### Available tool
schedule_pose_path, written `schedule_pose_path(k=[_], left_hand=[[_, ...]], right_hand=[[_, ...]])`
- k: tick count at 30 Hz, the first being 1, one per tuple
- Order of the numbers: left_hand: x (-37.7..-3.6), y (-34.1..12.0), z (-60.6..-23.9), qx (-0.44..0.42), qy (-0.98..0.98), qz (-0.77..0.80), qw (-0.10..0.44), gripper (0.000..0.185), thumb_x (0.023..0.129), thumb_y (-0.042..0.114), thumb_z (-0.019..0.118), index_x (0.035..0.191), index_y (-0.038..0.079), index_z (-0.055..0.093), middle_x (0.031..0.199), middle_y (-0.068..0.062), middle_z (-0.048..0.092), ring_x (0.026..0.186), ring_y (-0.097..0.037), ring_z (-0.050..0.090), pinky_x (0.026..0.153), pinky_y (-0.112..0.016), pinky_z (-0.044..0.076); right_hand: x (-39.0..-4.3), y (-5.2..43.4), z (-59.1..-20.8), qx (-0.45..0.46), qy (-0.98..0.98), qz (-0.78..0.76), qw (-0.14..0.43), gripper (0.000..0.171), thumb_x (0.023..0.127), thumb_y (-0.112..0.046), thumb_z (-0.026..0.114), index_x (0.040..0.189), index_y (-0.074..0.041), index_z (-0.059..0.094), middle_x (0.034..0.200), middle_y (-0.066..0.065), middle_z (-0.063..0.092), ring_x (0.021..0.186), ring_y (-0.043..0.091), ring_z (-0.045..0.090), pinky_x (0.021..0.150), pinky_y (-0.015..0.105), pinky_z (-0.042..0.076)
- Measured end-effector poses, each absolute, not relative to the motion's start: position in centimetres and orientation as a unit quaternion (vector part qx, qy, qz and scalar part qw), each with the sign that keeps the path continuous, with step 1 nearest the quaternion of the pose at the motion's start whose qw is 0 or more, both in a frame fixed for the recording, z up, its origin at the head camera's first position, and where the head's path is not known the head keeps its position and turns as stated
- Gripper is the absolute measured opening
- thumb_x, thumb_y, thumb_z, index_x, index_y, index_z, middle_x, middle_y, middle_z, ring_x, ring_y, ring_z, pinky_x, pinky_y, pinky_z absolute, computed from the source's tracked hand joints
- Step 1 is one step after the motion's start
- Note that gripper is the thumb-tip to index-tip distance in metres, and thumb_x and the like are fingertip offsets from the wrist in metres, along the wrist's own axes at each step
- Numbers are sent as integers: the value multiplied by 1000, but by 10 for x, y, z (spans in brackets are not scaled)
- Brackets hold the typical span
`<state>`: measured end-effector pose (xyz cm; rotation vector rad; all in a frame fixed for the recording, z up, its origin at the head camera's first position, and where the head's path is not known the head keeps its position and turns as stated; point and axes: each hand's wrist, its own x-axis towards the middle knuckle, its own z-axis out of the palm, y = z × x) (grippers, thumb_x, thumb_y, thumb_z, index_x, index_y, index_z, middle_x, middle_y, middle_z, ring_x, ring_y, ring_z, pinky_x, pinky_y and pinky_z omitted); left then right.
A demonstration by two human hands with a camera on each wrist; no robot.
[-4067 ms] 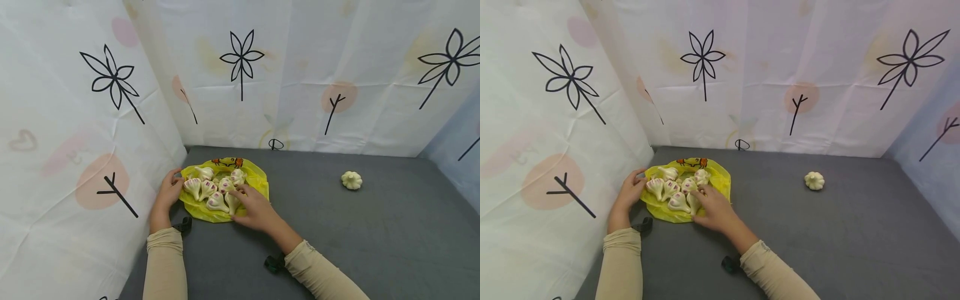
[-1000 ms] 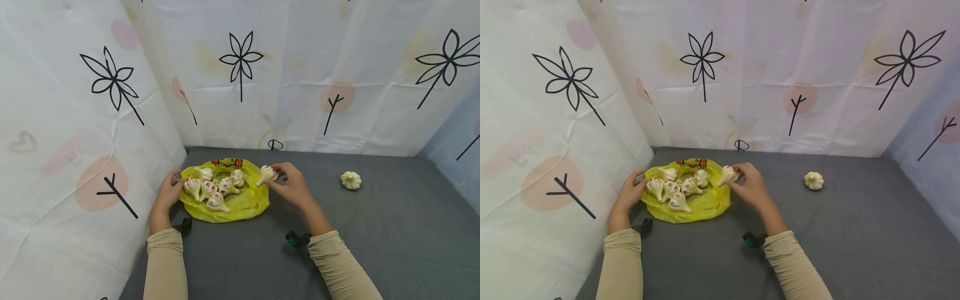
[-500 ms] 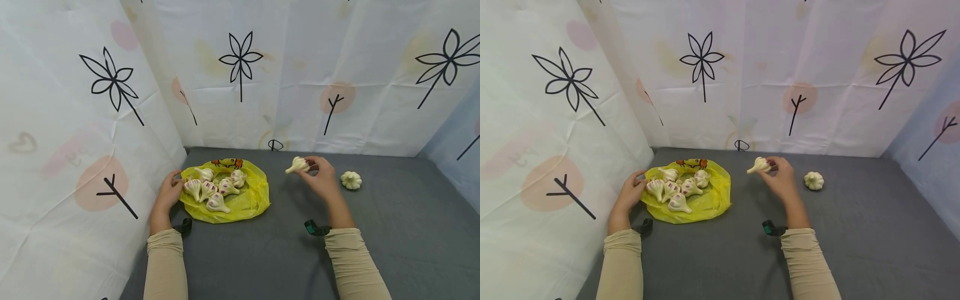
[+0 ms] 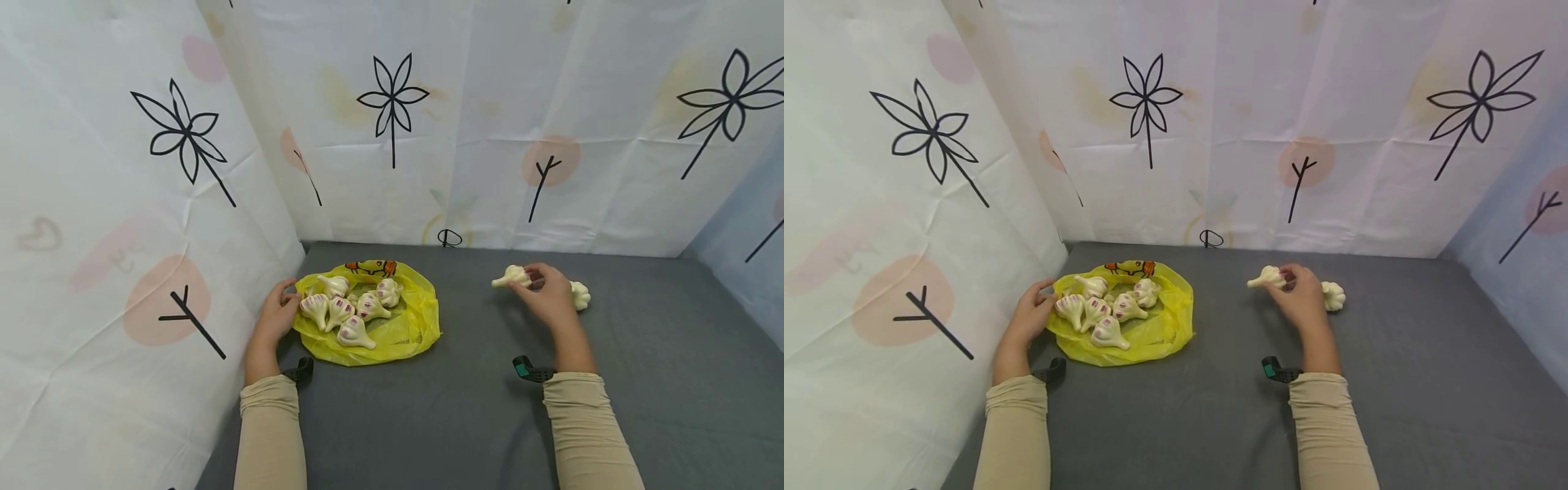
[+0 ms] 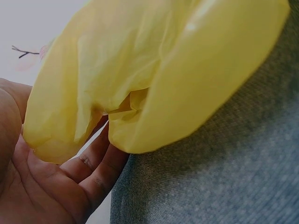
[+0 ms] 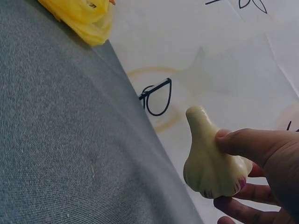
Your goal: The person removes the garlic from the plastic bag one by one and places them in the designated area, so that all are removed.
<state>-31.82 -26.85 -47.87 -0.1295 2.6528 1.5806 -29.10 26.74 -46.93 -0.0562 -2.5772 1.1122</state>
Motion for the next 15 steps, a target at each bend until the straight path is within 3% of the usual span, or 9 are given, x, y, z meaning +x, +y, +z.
schedule_pose_path(k=[15], left_hand=[[-319,-269,-481,-46,860,508,21,53,105,33,45,155,25,30,139,-14,53,129,-31,49,102,-44,41]], right_hand=[[-291,275,-475,-22,-927,353,124,54,90,-38,70,124,3,58,113,26,62,101,39,62,80,51,50]])
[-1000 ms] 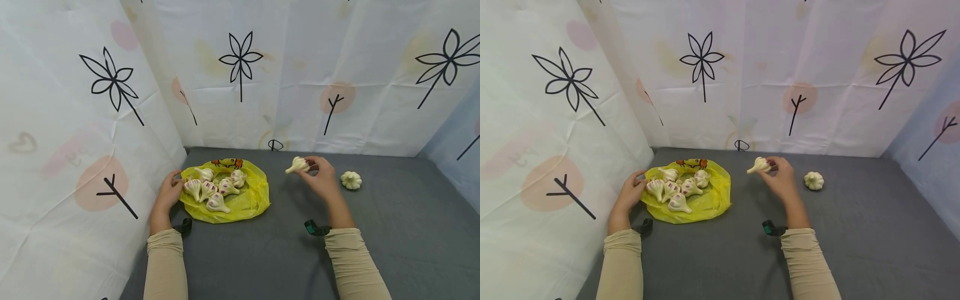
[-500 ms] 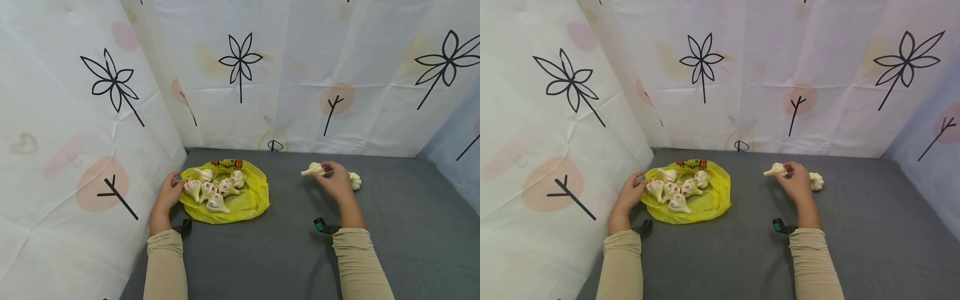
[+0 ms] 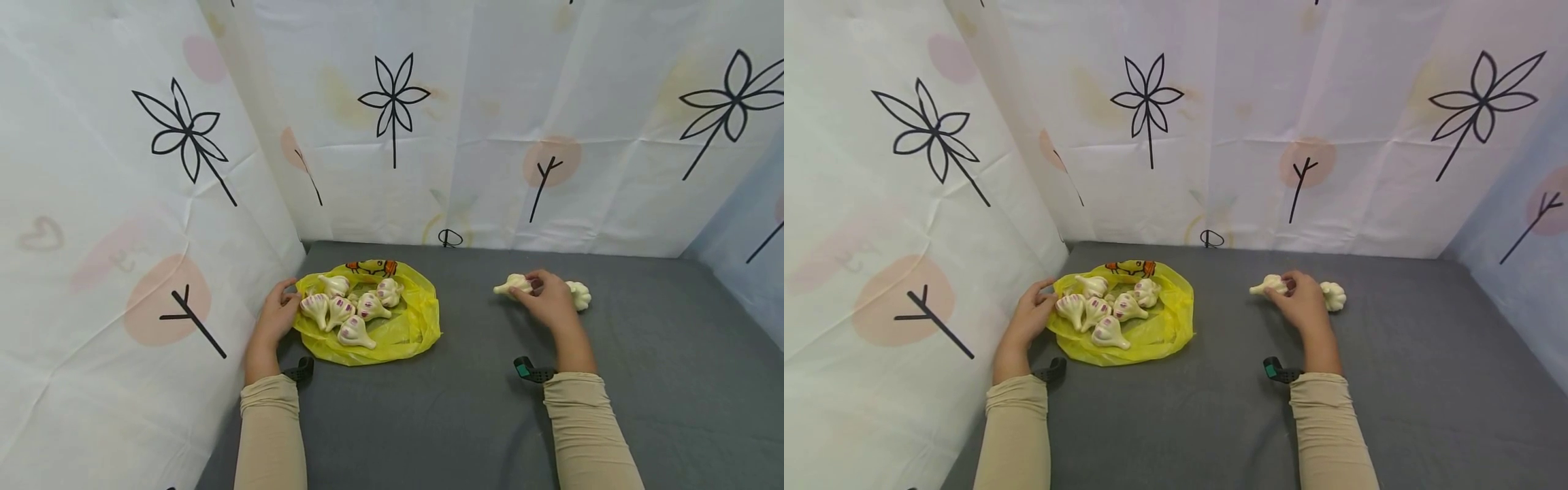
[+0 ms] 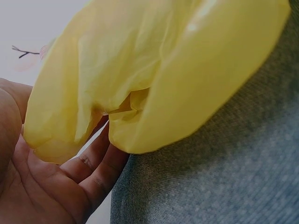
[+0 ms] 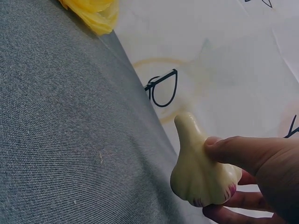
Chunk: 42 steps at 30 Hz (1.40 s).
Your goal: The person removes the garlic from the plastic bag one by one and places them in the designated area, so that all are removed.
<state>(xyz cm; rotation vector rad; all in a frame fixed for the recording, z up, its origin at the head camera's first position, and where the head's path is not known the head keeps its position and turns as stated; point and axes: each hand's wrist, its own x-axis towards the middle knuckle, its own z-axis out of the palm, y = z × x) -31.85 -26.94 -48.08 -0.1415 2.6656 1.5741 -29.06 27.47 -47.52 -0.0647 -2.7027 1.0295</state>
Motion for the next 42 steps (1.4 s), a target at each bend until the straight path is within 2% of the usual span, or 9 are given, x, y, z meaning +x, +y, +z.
schedule_pose_path(k=[12,22,30,36,42], left_hand=[[-316,-268,-479,-51,860,508,29,53,104,33,45,155,24,30,141,-15,52,129,-31,49,102,-45,41],[-317,-269,-479,-47,860,508,26,53,104,33,45,155,25,30,141,-15,52,129,-31,49,104,-47,41],[-319,-268,-481,-46,862,505,24,52,105,33,45,154,24,31,138,-14,54,124,-30,52,95,-39,43],[-319,-269,-480,-49,858,510,29,52,105,32,45,155,24,31,141,-15,53,127,-30,50,98,-40,42],[-319,-270,-480,-50,858,510,31,53,105,33,45,155,23,30,141,-16,52,127,-30,50,99,-41,42]], right_hand=[[-289,275,-476,-33,-935,343,84,59,92,-45,65,126,2,57,116,28,60,104,41,59,81,50,48],[-288,280,-476,-46,-944,314,88,67,97,-48,57,129,11,55,122,33,58,109,45,59,86,55,48],[-289,281,-475,-39,-948,296,109,62,97,-39,59,132,13,53,121,35,57,106,47,58,86,57,46],[-289,280,-474,-26,-948,296,114,55,98,-30,58,137,8,50,131,34,52,120,50,49,96,62,39],[-289,278,-473,32,-942,311,120,43,96,-12,59,136,3,53,138,31,48,129,50,42,103,63,34]])
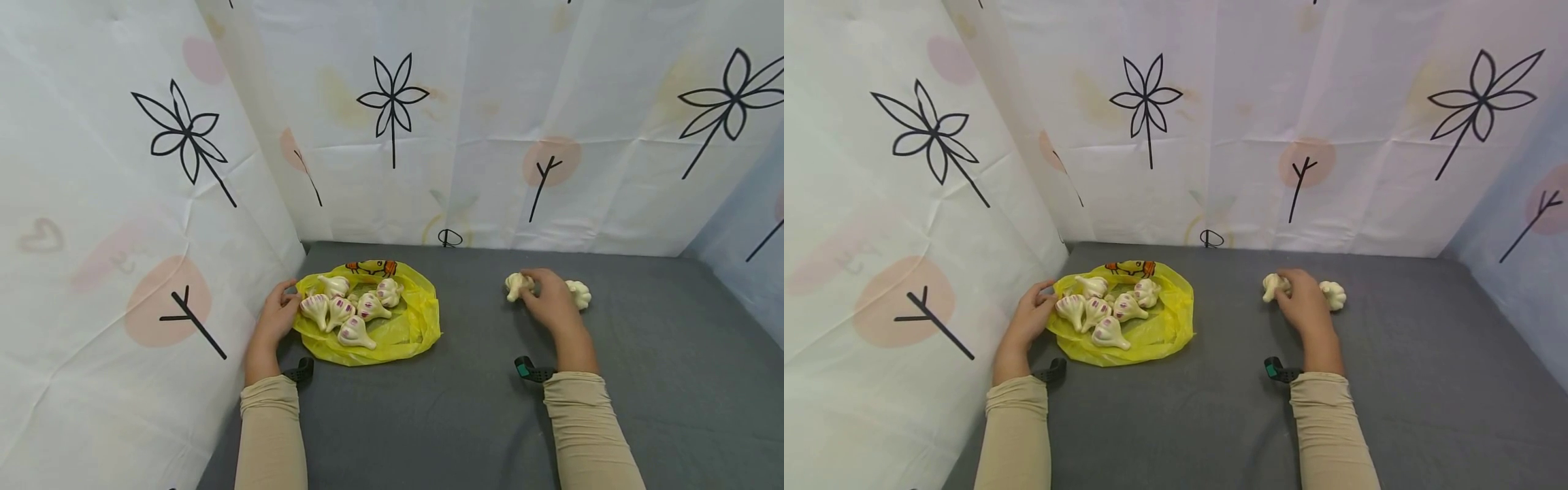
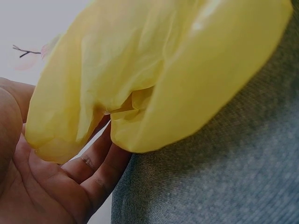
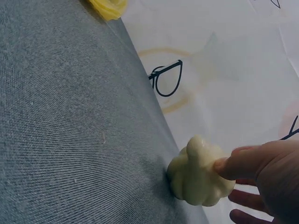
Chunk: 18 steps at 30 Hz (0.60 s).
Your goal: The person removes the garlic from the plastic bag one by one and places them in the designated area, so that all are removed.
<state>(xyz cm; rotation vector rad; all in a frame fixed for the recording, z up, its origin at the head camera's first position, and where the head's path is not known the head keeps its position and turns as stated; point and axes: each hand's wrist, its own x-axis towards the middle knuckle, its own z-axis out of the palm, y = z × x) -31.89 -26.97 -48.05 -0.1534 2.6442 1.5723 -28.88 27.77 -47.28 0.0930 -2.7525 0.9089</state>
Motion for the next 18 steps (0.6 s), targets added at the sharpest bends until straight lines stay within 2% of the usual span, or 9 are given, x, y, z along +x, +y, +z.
schedule_pose_path(k=[6,14,18], left_hand=[[-318,-269,-480,-47,856,513,30,53,105,33,45,155,23,30,142,-16,51,129,-32,49,102,-46,41],[-319,-269,-480,-45,859,510,30,53,105,33,44,155,24,30,141,-15,52,127,-31,50,99,-43,43],[-318,-268,-480,-44,859,509,28,53,105,33,44,155,24,30,139,-14,53,125,-30,51,96,-41,43]], right_hand=[[-288,275,-470,41,-947,299,112,42,94,-7,57,136,2,55,139,31,45,127,51,42,99,65,37],[-288,274,-472,8,-949,283,137,55,83,-12,75,131,5,54,129,31,50,117,49,49,95,62,40],[-289,275,-475,-17,-948,279,151,55,82,-18,78,126,6,54,121,30,53,111,48,51,92,61,41]])
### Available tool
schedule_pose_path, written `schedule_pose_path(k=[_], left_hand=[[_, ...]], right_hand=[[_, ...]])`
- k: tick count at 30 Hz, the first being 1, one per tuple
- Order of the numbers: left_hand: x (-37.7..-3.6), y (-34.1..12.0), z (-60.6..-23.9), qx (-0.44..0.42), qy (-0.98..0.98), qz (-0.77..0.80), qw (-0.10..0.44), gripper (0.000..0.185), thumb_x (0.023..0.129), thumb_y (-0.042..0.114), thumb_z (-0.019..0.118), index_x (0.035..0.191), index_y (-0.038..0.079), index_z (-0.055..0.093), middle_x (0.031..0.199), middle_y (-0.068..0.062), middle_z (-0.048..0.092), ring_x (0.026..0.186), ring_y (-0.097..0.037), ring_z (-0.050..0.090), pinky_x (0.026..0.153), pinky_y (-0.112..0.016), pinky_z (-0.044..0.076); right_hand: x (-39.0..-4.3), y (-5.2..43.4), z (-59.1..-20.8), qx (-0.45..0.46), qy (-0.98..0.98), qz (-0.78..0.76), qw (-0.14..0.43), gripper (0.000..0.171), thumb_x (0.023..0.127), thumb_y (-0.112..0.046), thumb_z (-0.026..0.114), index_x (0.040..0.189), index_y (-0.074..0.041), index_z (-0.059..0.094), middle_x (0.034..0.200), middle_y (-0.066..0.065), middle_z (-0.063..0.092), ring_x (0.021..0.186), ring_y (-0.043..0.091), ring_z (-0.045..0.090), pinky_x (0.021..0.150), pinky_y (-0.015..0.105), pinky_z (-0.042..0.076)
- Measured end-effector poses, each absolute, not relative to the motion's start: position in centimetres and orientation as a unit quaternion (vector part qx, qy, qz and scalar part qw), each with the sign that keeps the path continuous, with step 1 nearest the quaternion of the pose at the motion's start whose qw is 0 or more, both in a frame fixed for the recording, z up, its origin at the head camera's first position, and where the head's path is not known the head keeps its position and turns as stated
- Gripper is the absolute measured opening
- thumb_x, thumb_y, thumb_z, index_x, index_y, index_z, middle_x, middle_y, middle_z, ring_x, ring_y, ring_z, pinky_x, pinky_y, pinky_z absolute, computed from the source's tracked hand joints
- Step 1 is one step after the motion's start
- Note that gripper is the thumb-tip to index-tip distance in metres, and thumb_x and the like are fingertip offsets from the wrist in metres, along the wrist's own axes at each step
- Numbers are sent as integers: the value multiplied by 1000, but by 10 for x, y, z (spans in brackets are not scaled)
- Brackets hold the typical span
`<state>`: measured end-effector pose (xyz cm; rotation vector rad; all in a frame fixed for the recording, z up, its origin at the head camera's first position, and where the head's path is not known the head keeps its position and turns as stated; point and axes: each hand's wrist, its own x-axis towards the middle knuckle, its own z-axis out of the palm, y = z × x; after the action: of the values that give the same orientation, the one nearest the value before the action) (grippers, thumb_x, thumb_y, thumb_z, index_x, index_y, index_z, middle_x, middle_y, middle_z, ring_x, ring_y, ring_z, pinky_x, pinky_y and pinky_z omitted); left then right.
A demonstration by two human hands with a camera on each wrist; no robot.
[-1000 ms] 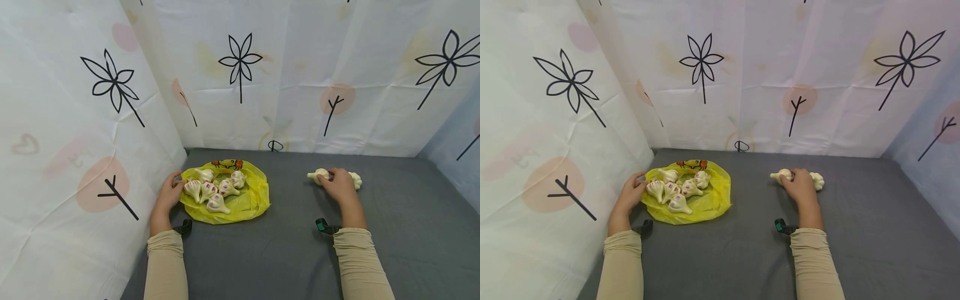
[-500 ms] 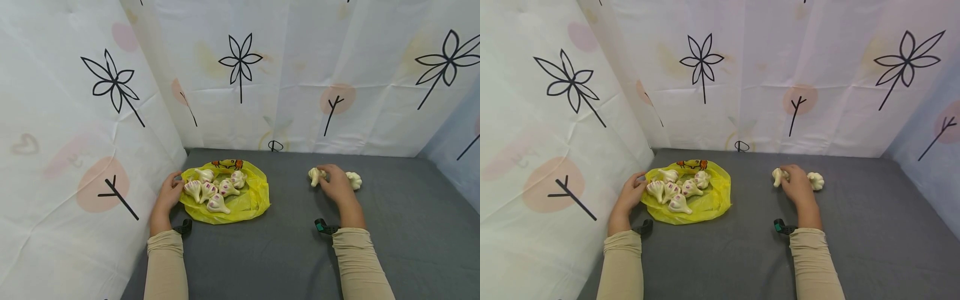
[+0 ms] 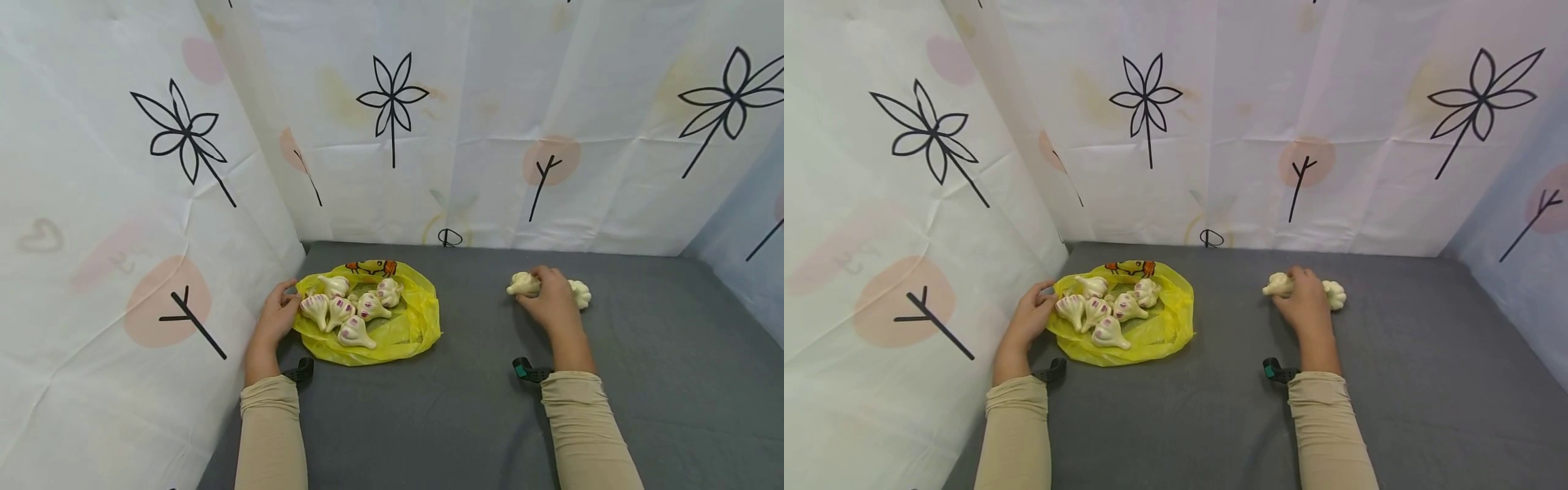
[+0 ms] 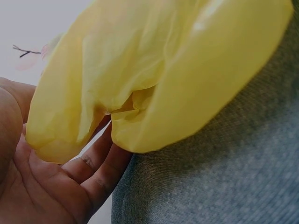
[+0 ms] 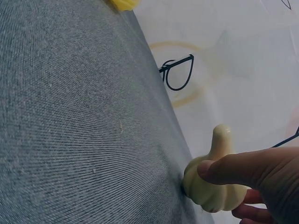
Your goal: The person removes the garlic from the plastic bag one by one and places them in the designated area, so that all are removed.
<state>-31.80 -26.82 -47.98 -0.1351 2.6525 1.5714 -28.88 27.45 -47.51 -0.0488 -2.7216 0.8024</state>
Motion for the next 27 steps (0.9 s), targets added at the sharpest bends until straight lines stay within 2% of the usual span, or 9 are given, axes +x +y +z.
schedule_pose_path(k=[9,14,21,27], left_hand=[[-317,-268,-480,-43,858,510,28,53,105,33,45,155,24,31,140,-15,52,127,-31,50,100,-44,42],[-317,-269,-480,-44,857,512,28,52,105,33,44,155,24,31,140,-15,52,127,-31,50,99,-43,42],[-318,-269,-480,-47,857,512,33,53,105,32,45,155,24,30,143,-15,50,131,-32,47,104,-48,40],[-317,-268,-479,-46,856,515,33,52,105,33,45,154,25,31,143,-16,50,132,-33,47,106,-50,40]], right_hand=[[-287,274,-478,-54,-949,275,145,56,89,-35,70,120,8,54,112,28,55,98,42,54,78,56,43],[-287,273,-475,-57,-951,273,138,59,89,-38,69,123,8,54,116,29,54,102,43,53,81,56,43],[-287,271,-473,-51,-956,258,129,59,86,-34,73,126,5,53,121,28,50,104,43,52,81,57,43],[-288,270,-477,-40,-956,259,133,66,86,-29,73,139,3,47,130,32,47,113,50,50,89,63,42]])
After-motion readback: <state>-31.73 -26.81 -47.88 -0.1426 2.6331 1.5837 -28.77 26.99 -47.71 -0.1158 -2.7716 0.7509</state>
